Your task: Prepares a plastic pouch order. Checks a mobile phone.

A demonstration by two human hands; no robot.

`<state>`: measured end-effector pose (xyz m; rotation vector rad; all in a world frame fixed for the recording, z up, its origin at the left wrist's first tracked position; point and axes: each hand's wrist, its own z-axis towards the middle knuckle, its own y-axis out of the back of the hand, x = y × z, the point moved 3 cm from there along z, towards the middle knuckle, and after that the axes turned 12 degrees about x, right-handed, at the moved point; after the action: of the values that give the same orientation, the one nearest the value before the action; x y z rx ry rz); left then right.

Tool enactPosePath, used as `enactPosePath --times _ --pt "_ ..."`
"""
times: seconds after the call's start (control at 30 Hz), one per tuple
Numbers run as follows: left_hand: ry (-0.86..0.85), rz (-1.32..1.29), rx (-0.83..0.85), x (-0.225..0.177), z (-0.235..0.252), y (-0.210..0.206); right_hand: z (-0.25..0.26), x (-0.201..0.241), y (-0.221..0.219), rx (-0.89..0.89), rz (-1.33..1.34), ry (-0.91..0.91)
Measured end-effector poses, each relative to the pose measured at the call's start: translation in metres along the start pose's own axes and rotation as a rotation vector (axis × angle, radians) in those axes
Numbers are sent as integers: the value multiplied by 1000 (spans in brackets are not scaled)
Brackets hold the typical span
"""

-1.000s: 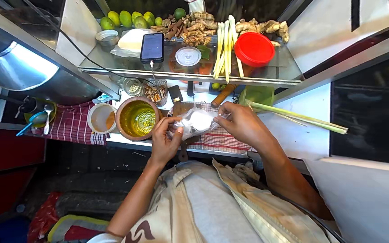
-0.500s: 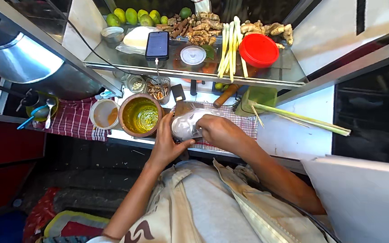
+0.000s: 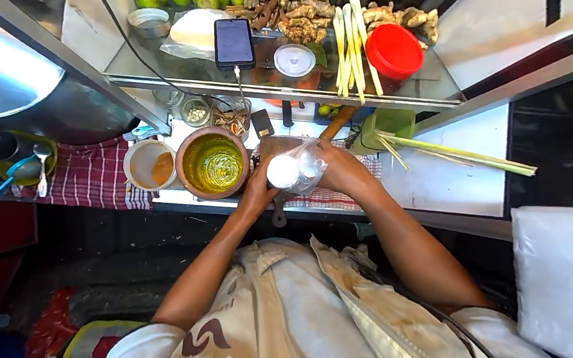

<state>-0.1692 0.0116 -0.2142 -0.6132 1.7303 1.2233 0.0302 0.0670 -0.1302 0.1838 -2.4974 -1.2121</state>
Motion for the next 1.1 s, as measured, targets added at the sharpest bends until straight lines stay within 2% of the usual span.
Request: enactPosePath --times 0.17,0.3,0.47,0.6,0.8,0.9,1.1 --pt "-20 38 -30 5 3 -4 -2 -5 -4 -53 38 -28" --pt "9 -93 -88 10 -14 -9 -1 -7 -6 -69 59 28" --pt "46 -63 -151 9 -25 -14 10 -6 5 -22 35 133" --pt "75 -146 -231 7 -30 -17 28 -4 15 -7 15 229" --pt "76 -108 -342 10 -42 -30 46 1 20 79 -43 275" --pt "158 -55 -326 12 -43 -36 49 3 20 82 -72 311" --pt "353 -62 -280 11 -38 -39 51 5 18 77 -106 267"
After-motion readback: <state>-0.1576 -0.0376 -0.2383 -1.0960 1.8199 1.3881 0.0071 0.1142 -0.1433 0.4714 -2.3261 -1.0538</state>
